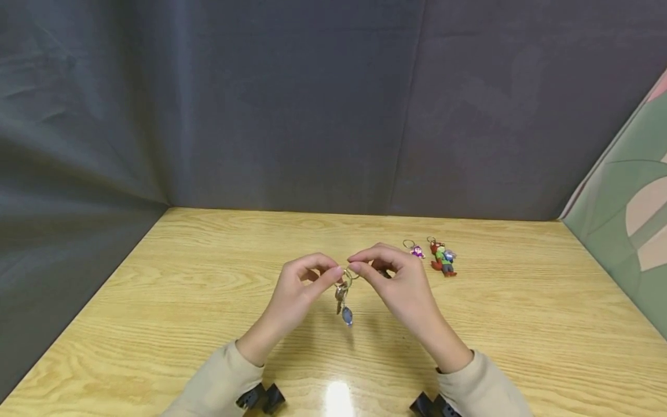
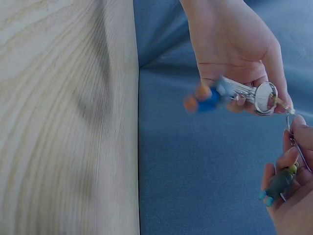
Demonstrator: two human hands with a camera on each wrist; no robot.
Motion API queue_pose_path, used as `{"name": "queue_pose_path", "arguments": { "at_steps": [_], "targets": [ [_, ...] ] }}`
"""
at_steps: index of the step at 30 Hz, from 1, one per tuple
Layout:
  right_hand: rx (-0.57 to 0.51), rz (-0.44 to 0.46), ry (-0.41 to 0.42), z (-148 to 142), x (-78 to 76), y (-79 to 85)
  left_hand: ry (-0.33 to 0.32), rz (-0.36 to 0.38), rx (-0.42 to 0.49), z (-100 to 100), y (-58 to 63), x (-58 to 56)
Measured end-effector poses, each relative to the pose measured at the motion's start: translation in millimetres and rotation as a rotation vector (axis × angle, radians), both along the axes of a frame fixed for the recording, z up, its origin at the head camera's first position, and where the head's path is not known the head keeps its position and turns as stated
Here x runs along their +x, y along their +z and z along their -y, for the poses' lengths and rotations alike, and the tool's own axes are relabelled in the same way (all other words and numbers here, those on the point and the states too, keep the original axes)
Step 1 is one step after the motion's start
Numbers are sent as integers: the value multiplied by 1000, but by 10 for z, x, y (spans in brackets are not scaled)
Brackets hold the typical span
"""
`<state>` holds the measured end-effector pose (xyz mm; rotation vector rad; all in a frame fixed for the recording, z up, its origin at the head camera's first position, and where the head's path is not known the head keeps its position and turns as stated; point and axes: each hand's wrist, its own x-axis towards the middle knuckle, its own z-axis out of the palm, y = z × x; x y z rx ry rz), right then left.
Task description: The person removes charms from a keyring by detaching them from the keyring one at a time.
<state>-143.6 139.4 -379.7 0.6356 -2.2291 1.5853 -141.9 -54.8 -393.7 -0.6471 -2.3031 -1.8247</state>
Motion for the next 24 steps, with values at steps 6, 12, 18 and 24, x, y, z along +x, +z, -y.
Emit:
{"name": "queue_pose_path", "arguments": {
  "at_steps": [6, 12, 18, 24],
  "targets": [
    [-16, -3, 6, 38, 14, -2, 68, -13, 112, -2, 3, -28],
    [-43, -15, 28, 83, 23, -52, 120, 69, 250, -21, 11, -33],
    [-57, -72, 5, 114, 31, -52, 47, 131, 244, 14, 30, -27],
    [-39, -68, -57, 92, 45, -7, -85, 144, 164, 43, 8, -32]
  ]
}}
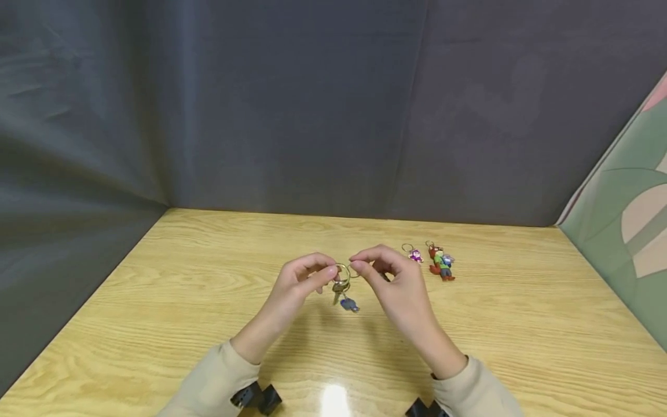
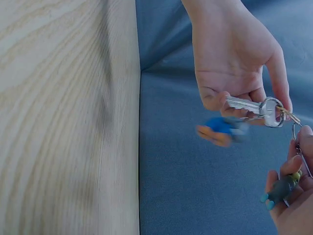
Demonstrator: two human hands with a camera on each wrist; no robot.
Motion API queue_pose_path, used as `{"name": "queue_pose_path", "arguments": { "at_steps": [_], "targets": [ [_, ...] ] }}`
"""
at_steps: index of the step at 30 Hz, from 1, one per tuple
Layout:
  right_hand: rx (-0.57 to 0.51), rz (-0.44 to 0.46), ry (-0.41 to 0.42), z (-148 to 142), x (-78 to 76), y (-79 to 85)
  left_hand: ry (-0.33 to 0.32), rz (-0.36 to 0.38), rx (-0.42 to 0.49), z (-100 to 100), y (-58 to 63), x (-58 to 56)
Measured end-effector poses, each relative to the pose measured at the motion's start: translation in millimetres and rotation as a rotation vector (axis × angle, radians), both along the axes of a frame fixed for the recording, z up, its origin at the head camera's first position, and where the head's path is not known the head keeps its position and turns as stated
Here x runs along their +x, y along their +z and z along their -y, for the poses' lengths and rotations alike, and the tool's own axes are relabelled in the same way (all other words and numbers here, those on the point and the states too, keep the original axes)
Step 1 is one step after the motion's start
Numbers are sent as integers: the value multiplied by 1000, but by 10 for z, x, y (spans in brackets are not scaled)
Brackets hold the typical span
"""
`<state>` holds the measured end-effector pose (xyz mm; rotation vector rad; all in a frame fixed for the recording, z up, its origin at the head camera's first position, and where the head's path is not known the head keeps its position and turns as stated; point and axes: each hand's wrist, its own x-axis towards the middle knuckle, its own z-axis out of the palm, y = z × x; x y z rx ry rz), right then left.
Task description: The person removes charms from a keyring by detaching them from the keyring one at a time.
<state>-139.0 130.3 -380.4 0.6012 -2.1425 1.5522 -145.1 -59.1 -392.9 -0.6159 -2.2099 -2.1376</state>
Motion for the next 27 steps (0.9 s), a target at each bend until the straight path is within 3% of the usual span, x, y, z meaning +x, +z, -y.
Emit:
{"name": "queue_pose_path", "arguments": {
  "at_steps": [4, 8, 11, 16, 23, 27],
  "targets": [
    [21, 25, 1, -7, 4, 11, 0, -63, -61, 0, -14, 0],
    [28, 45, 56, -10, 3, 12, 69, -119, -83, -4, -5, 17],
    [16, 53, 110, -12, 0, 10, 116, -129, -47, -15, -1, 21],
    [18, 55, 129, 14, 7, 7, 158, -111, 47, -31, -5, 18],
    [19, 59, 129, 46, 6, -14, 244, -36, 95, -27, 19, 5],
    [8, 34, 109, 39, 7, -28, 174, -12, 82, -17, 28, 3]
  ]
}}
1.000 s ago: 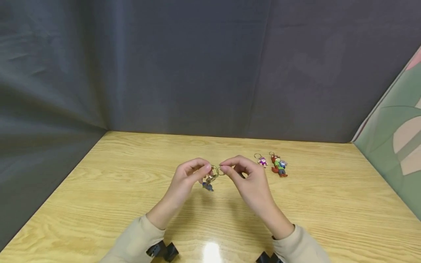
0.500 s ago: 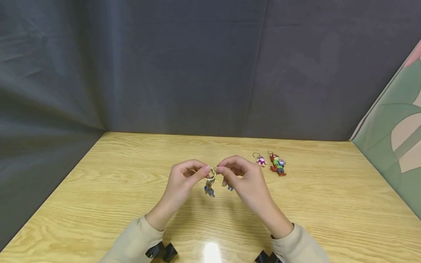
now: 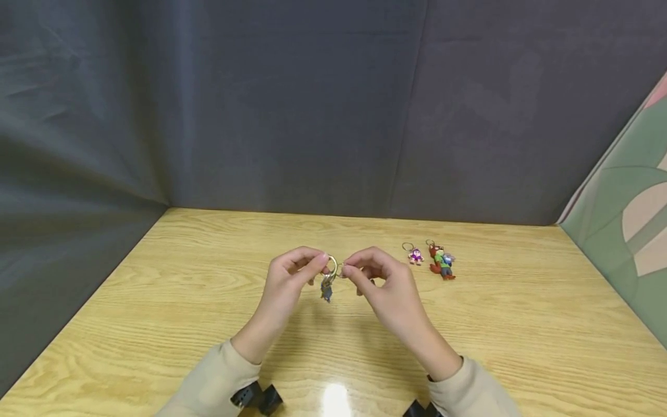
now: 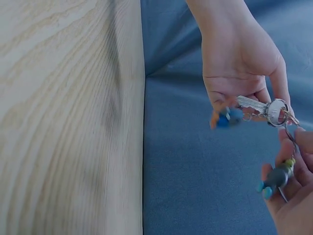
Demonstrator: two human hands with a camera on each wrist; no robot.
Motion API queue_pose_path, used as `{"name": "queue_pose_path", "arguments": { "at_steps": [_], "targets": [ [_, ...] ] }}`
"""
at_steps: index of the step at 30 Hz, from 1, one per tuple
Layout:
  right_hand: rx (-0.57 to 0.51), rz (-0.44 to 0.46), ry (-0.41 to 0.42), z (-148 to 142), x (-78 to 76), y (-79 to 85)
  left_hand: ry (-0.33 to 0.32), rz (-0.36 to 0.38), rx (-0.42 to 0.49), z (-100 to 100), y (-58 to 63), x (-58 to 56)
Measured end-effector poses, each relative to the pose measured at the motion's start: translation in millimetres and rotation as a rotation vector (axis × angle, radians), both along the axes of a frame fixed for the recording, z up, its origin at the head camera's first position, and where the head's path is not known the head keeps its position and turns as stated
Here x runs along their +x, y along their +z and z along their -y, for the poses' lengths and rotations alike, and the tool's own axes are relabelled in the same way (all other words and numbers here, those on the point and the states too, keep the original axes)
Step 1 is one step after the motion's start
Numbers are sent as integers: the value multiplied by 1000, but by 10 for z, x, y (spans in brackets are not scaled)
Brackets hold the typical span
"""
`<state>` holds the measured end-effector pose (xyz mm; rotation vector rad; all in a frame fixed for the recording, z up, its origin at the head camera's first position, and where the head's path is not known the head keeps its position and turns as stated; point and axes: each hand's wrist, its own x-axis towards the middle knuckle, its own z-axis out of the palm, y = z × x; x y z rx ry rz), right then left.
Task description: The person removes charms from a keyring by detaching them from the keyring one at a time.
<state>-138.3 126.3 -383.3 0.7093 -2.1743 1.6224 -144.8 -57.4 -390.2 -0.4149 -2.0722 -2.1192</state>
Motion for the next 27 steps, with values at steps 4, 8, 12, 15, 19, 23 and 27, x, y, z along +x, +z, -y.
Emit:
{"name": "queue_pose_path", "arguments": {
  "at_steps": [4, 8, 12, 15, 19, 23, 27],
  "targets": [
    [-30, -15, -47, -17, 8, -2, -93, 2, -61, 8, -3, -2],
    [-40, 20, -78, -34, 11, 3, -160, -11, -131, 0, -18, 4],
    [0, 20, -78, -36, 5, 8, -146, -47, -194, -6, -32, 16],
    [24, 3, -73, -34, 0, 3, -88, -72, -222, -4, -40, 13],
    [31, -16, -64, -20, -7, -9, -22, -75, -190, -3, -37, 11],
    [19, -35, -63, 2, -12, -12, 13, -58, -105, -17, -36, 8],
    [1, -49, -65, 24, -4, -21, 41, -22, -13, -34, -28, 14]
  ]
}}
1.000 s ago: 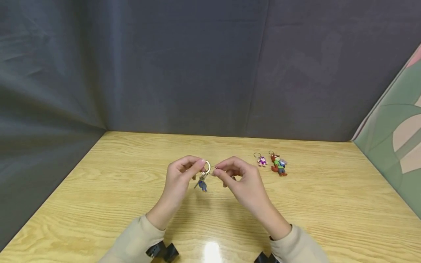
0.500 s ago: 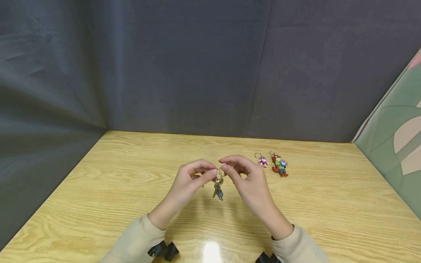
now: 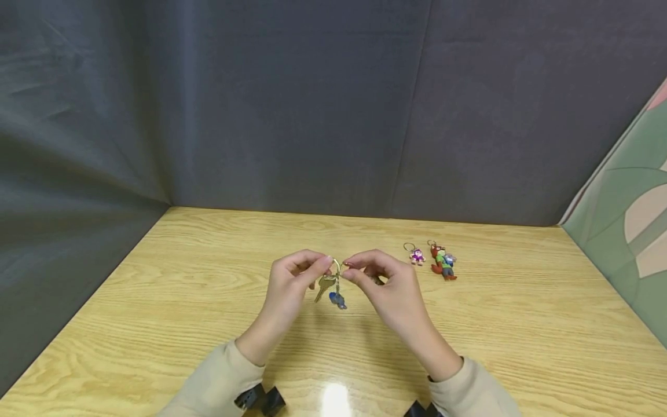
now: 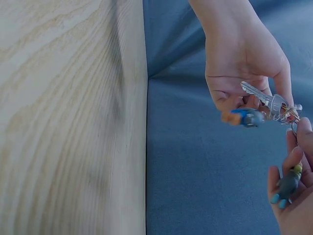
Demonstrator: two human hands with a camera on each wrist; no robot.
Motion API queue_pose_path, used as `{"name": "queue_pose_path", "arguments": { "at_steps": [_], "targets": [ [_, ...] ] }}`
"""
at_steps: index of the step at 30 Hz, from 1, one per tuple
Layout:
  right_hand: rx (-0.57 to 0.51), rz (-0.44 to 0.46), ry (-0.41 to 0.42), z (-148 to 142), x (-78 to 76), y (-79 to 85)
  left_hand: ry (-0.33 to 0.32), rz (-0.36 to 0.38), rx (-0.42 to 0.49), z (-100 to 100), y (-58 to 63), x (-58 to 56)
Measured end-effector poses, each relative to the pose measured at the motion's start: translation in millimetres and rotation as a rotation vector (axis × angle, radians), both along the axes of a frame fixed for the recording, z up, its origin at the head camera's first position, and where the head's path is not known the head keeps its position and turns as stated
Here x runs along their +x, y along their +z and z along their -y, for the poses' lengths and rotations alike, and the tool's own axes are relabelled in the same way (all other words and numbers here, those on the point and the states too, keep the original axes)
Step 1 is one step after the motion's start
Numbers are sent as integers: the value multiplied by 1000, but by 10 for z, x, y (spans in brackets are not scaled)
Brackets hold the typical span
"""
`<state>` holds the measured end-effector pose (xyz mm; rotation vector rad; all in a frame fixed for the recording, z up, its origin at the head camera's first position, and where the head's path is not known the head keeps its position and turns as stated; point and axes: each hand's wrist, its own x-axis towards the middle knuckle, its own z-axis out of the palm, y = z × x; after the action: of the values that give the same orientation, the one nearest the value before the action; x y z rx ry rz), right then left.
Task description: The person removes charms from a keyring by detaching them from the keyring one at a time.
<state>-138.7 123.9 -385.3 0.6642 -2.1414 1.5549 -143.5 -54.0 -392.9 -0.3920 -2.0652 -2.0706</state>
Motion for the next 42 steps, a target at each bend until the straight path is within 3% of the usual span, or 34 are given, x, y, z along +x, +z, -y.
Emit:
{"name": "queue_pose_path", "arguments": {
  "at_steps": [5, 12, 14, 18, 25, 34, 42],
  "targets": [
    [-21, 1, 7, 7, 10, -16, -24, 44, 62, -5, 15, -4],
    [-23, -2, -59, -40, 7, 4, -158, 1, -97, 4, -3, -4],
    [-32, 8, -45, -48, 3, 3, -168, -24, -132, 2, -14, -5],
    [-38, 15, 13, -47, -15, -16, -115, -49, -135, 1, -26, -8],
    [-13, -20, 87, -34, -43, -57, -48, -30, -38, -6, -19, -6],
    [-5, -34, -20, -15, 15, -29, -55, 17, 19, -47, -21, 27],
    [-32, -12, -8, -18, 26, -24, -20, 37, 34, -57, -19, 45]
  ]
}}
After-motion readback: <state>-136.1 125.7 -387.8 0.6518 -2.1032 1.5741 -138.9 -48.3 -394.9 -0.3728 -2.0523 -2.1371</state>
